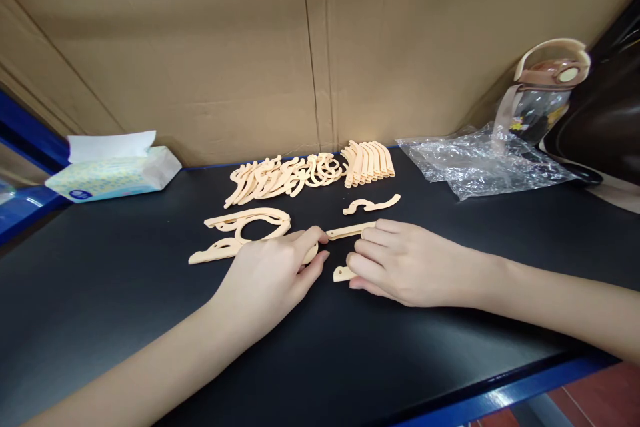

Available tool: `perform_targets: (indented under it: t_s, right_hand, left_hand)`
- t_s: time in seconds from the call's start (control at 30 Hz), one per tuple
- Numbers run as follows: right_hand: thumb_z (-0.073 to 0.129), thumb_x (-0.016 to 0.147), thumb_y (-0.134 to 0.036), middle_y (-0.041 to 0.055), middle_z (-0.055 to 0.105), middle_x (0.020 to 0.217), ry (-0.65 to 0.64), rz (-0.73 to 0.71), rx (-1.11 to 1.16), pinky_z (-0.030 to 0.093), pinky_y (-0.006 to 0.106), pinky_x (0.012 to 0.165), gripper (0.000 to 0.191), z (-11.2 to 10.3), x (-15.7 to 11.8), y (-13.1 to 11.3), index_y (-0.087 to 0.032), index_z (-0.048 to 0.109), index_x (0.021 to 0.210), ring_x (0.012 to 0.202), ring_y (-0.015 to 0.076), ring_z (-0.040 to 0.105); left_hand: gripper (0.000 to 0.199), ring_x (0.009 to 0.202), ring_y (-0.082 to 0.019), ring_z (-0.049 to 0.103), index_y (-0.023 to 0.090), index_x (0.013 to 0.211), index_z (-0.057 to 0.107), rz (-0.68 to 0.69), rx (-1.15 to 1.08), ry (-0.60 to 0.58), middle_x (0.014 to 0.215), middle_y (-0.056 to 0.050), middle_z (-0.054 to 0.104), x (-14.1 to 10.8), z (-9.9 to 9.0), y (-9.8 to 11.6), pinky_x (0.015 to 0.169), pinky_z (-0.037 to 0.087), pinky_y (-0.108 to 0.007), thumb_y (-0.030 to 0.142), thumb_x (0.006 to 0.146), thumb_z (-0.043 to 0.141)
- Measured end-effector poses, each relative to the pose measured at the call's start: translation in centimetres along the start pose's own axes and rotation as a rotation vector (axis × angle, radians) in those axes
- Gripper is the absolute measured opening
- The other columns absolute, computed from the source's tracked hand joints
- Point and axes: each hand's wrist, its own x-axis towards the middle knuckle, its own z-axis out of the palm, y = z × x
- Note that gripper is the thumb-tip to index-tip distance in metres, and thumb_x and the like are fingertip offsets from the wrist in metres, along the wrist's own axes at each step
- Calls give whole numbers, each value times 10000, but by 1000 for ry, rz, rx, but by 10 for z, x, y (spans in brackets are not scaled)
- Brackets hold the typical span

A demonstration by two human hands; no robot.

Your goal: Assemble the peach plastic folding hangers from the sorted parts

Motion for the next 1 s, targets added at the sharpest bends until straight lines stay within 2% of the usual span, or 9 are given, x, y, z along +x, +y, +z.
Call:
perform_targets:
  t_s: [0.17,0.37,0.63,0.8,1.0]
  right_hand:
    - [334,989,-282,14,572,658,21,-6,-29,330,308,645,295,-2,1,-1,-151,532,814,638,151,526]
    - [322,995,-244,11,591,662,23,-18,-16,308,305,583,287,-3,2,-3,-140,539,837,593,139,540]
    - [302,971,-118,5,571,703,-15,-41,-29,332,288,536,224,-6,2,-5,-131,523,941,568,126,541]
    - [283,968,-105,13,577,741,-44,-36,-3,377,289,574,233,-6,1,-3,-143,506,914,609,135,555]
    - [270,969,-105,7,551,745,-61,-26,12,361,289,558,241,-2,1,-2,-151,494,895,607,135,521]
  left_hand:
    - [345,479,-138,573,233,1235,455,-49,25,47,662,39,641,-1,4,-1,448,284,-212,317,900,446]
    - [459,505,-147,586,252,1344,343,-76,-5,45,678,57,622,-1,4,-2,471,311,-218,337,905,446]
    - [526,543,-140,601,235,1398,268,-103,-113,69,690,60,621,-1,4,-3,498,335,-221,342,909,428]
    - [535,580,-157,608,200,1384,257,-136,-167,79,678,61,603,0,4,-4,513,355,-232,366,902,419]
    - [526,579,-139,596,260,1389,242,-132,-218,64,690,77,591,1,3,-6,534,367,-230,347,904,428]
